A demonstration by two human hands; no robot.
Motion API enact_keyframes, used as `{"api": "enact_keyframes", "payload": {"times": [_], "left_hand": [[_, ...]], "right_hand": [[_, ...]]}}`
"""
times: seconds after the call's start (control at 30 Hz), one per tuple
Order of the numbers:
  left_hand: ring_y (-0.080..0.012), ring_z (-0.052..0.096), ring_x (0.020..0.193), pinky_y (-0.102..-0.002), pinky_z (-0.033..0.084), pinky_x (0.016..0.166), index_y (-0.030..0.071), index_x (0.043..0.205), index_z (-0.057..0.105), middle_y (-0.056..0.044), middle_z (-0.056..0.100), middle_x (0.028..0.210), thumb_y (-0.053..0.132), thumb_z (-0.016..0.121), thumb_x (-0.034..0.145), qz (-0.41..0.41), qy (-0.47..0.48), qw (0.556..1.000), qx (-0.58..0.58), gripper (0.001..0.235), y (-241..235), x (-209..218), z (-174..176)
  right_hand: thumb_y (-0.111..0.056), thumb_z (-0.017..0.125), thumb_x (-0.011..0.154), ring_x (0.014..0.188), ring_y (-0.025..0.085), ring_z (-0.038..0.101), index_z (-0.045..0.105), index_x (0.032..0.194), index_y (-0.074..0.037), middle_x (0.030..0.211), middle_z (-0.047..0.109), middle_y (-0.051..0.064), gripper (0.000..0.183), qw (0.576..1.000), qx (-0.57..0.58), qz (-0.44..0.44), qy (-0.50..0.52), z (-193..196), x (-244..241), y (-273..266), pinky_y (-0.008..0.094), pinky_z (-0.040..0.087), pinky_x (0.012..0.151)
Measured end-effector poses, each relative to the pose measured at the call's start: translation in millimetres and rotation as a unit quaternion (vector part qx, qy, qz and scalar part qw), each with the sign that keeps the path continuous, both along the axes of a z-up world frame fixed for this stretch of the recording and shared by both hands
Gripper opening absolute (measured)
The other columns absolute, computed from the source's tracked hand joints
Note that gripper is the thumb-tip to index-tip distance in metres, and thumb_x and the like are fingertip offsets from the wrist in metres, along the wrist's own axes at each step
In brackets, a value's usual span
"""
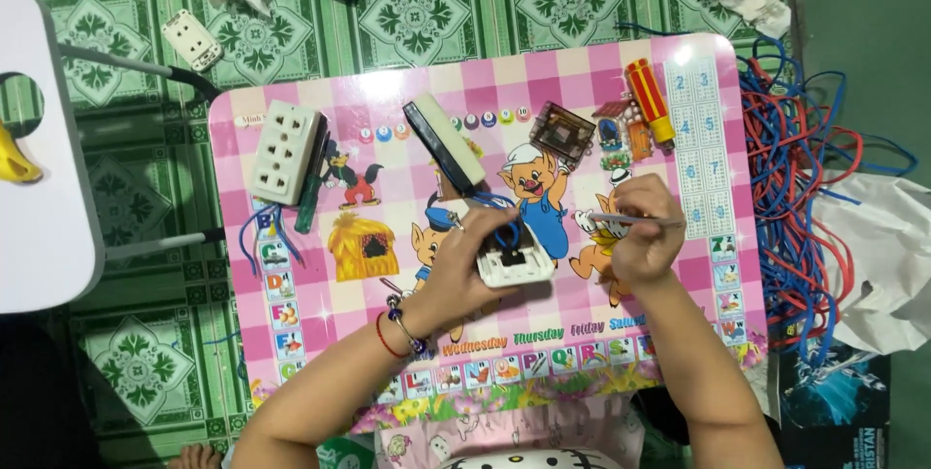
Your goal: The person uses a screwdriver to remove screws from a white electrical outlet, detaching the internal mechanism from the faceplate. They then flip the outlet over and continue to unscrew components from the back of the device.
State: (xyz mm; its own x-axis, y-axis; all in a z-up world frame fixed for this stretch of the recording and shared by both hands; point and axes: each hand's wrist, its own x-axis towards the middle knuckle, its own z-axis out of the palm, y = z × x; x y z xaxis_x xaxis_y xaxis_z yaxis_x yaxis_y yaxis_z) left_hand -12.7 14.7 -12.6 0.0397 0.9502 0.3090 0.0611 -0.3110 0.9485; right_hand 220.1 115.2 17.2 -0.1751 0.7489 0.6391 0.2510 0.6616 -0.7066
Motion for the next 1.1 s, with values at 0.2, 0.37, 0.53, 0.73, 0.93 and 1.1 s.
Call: {"api": "enact_keyframes", "payload": {"times": [0.2,0.37,0.53,0.73,0.93,1.1], "left_hand": [[-0.0405,0.068,0.111,-0.051,0.054,0.096,0.007,0.138,0.06,-0.016,0.065,0.121,0.036,0.092,0.073,-0.011,0.017,1.0,0.009,0.078,4,-4,6],[-0.0418,0.068,0.109,-0.053,0.055,0.094,0.006,0.137,0.06,-0.017,0.065,0.118,0.032,0.091,0.074,-0.012,0.014,1.0,0.012,0.075,7,-6,10],[-0.0417,0.069,0.107,-0.052,0.056,0.093,0.005,0.135,0.062,-0.017,0.066,0.115,0.028,0.09,0.076,-0.003,0.007,1.0,0.02,0.07,8,-8,13],[-0.0314,0.065,0.109,-0.042,0.057,0.089,0.012,0.146,0.044,-0.017,0.063,0.119,0.041,0.066,0.102,-0.031,0.092,0.994,0.058,0.057,9,-13,21],[-0.0308,0.067,0.11,-0.041,0.056,0.09,0.015,0.147,0.044,-0.015,0.062,0.122,0.043,0.066,0.102,-0.02,0.113,0.992,0.054,0.058,6,-11,18],[-0.0324,0.066,0.113,-0.043,0.059,0.091,0.014,0.146,0.045,-0.015,0.059,0.123,0.036,0.068,0.103,-0.013,0.118,0.99,0.079,0.054,3,-8,13]], "right_hand": [[-0.029,0.065,0.107,0.049,0.022,0.053,0.064,0.085,-0.01,0.07,0.059,0.005,0.029,0.975,-0.044,-0.006,-0.218,27,0,-2,0.031,0.046,0.047],[-0.017,0.062,0.106,0.054,0.028,0.061,0.064,0.086,-0.006,0.076,0.064,0.01,0.023,0.958,-0.129,0.012,-0.254,29,14,1,0.036,0.048,0.049],[-0.021,0.046,0.111,0.056,0.019,0.064,0.059,0.085,-0.008,0.073,0.064,0.008,0.032,0.99,-0.134,0.034,-0.028,38,12,-28,0.028,0.052,0.056],[-0.036,0.042,0.114,0.058,0.032,0.067,0.039,0.1,-0.013,0.069,0.054,0.021,0.027,0.974,-0.125,0.129,0.139,45,2,-78,0.047,0.069,0.052],[0.023,0.039,0.085,0.105,0.049,0.077,0.039,0.103,-0.006,0.12,0.06,0.03,0.034,0.96,-0.074,0.256,0.085,30,16,-79,0.023,0.068,0.064],[-0.007,0.056,0.101,0.093,0.04,0.078,0.038,0.116,-0.005,0.118,0.06,0.024,0.023,0.968,0.029,0.247,-0.037,46,4,-70,0.055,0.076,0.082]]}}
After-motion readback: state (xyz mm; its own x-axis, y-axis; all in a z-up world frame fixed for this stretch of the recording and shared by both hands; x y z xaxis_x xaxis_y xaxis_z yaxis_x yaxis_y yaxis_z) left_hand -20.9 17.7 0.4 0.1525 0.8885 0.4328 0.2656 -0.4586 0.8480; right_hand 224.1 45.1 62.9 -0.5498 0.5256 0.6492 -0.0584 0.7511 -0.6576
